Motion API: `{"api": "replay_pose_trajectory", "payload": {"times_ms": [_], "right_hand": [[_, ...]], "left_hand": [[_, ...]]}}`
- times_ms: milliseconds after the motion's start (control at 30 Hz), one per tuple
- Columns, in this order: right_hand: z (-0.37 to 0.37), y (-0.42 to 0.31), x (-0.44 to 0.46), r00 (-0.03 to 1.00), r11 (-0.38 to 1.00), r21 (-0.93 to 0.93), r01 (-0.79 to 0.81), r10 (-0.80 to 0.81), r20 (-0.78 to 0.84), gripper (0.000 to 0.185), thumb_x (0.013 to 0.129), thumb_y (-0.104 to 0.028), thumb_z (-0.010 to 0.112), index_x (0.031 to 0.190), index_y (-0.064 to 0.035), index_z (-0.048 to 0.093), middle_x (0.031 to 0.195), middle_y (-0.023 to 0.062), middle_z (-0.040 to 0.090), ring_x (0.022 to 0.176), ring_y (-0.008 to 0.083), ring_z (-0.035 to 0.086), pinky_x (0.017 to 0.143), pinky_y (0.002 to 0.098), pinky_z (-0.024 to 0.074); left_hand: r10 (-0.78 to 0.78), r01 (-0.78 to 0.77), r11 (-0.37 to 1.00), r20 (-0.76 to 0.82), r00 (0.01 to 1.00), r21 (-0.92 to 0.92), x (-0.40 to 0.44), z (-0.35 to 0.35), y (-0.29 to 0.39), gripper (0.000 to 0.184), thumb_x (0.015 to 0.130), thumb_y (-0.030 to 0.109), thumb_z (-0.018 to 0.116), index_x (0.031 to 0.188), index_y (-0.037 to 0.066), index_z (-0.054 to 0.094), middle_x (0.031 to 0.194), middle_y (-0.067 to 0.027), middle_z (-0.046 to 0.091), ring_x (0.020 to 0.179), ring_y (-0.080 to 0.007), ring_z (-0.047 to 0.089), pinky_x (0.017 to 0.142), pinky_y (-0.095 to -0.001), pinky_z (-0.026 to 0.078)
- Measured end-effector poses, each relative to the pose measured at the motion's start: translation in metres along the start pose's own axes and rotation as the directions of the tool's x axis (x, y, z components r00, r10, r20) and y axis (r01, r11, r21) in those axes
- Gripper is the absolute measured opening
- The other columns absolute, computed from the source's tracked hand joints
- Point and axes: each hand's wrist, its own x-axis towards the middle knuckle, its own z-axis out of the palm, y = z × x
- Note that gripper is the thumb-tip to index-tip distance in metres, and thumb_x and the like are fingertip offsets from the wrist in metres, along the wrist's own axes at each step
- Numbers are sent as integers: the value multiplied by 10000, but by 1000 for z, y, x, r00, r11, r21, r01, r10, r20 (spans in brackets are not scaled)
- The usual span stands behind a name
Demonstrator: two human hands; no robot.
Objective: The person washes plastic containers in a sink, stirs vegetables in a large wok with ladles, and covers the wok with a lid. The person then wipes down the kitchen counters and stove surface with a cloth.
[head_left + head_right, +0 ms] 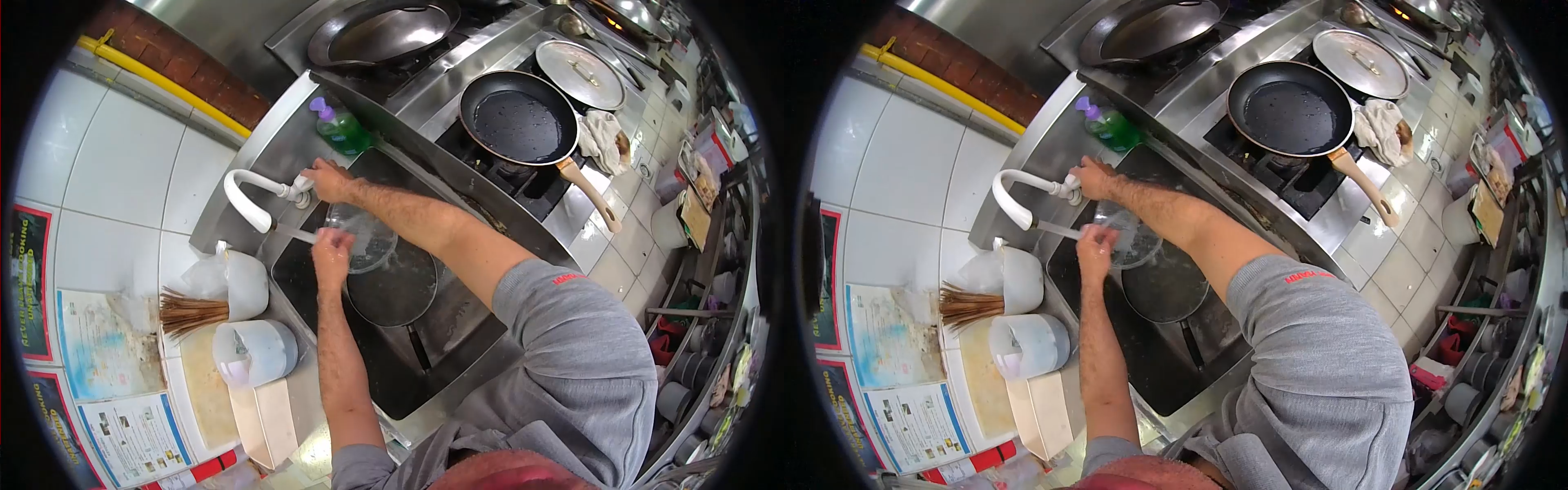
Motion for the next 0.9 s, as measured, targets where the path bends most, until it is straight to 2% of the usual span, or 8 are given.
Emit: {"api": "replay_pose_trajectory", "payload": {"times_ms": [100,267,333,467,600,667,767,900], "right_hand": [[13,14,17,996,998,62,30,-35,84,414,760,-137,584,1166,-129,507,1160,168,473,1107,349,462,925,398,399],[56,46,49,976,941,258,217,-216,-35,410,758,-220,597,1140,-99,509,989,182,595,964,332,561,854,402,443],[94,64,68,984,843,519,141,-61,-169,378,754,-253,615,1081,-77,540,927,172,620,887,321,592,801,399,462],[95,58,87,983,933,318,-167,184,-23,342,769,-382,614,879,-59,628,914,144,636,847,303,606,741,397,468],[71,24,67,816,525,661,-537,521,249,451,767,-490,583,889,-58,621,753,87,586,648,205,557,526,417,442],[77,15,29,890,568,711,-415,417,185,542,756,-564,559,992,-77,585,718,41,497,584,136,460,413,367,349],[63,12,-62,704,630,456,-629,212,678,680,703,-660,559,1091,-101,540,819,38,506,672,137,463,510,288,324],[30,-5,-161,530,504,422,-753,87,843,558,800,-569,520,1070,-83,564,966,56,559,885,177,495,863,449,349]], "left_hand": [[-613,527,697,-24,790,-486,-19,5,-50,93,785,88,630,801,10,584,739,-33,541,673,-124,557,449,-256,475],[-704,600,433,164,691,-673,-87,16,-20,118,827,136,614,856,36,559,754,-21,544,657,-126,548,516,-281,523],[-754,484,146,220,619,-863,-122,22,-10,120,850,157,591,879,50,548,765,-15,544,672,-121,547,518,-299,529],[-760,224,-212,305,574,-951,-194,26,2,101,864,212,566,876,115,540,788,10,549,755,-140,558,661,-375,495],[-731,44,-262,228,643,-964,-223,17,20,104,864,228,564,886,128,547,802,19,565,786,-149,563,678,-365,473],[-867,45,-222,218,449,-974,-215,3,37,111,865,237,562,902,134,554,839,17,588,794,-151,572,663,-350,474],[-818,-42,-207,149,556,-978,-227,-5,28,120,867,254,559,899,139,568,862,18,613,797,-153,589,657,-346,480],[-776,-37,-201,136,615,-979,-225,-17,27,112,864,246,561,889,137,574,866,16,617,805,-155,592,663,-347,481]]}}
